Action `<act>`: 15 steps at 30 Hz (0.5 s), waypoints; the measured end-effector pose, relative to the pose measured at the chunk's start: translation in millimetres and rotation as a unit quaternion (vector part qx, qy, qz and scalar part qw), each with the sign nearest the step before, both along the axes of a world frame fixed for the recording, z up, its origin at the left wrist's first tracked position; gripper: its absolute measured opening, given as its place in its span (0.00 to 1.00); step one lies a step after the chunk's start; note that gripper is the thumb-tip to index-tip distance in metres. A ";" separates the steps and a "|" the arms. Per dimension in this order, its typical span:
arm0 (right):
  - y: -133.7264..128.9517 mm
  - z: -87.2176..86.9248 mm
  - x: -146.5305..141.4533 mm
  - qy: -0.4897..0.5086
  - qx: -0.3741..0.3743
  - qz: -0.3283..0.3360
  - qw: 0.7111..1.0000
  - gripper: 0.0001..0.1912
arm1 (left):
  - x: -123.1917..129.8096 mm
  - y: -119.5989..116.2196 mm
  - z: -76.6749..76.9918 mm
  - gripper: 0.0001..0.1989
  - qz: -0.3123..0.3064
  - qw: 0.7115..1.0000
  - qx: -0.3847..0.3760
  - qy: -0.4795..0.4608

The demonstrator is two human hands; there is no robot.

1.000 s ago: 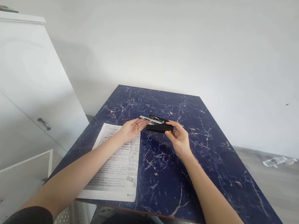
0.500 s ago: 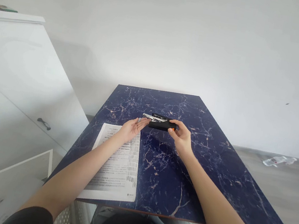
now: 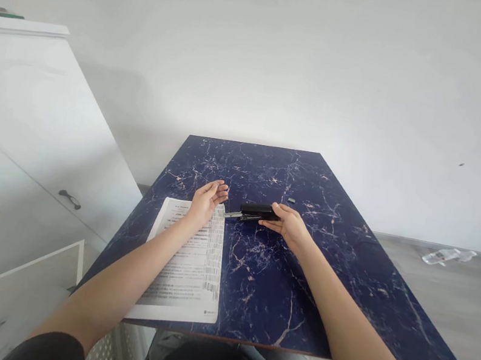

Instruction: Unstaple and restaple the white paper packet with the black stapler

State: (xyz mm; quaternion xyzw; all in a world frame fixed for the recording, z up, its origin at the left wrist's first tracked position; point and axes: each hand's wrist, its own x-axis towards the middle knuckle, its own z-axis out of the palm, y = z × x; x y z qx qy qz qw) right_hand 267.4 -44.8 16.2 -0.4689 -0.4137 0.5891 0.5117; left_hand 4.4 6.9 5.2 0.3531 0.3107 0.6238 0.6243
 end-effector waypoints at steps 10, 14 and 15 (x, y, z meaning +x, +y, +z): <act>-9.4 9.5 -1.9 -0.133 -0.027 0.052 0.989 0.21 | 5.4 -8.3 5.9 0.15 -0.030 0.995 0.039 0.083; -10.9 10.4 3.3 -0.319 0.061 0.106 0.940 0.23 | 7.0 -10.8 5.3 0.14 -0.018 0.986 0.084 0.141; -10.8 10.7 4.1 -0.368 0.093 0.104 0.919 0.22 | 7.2 -12.0 6.0 0.13 -0.018 0.983 0.096 0.159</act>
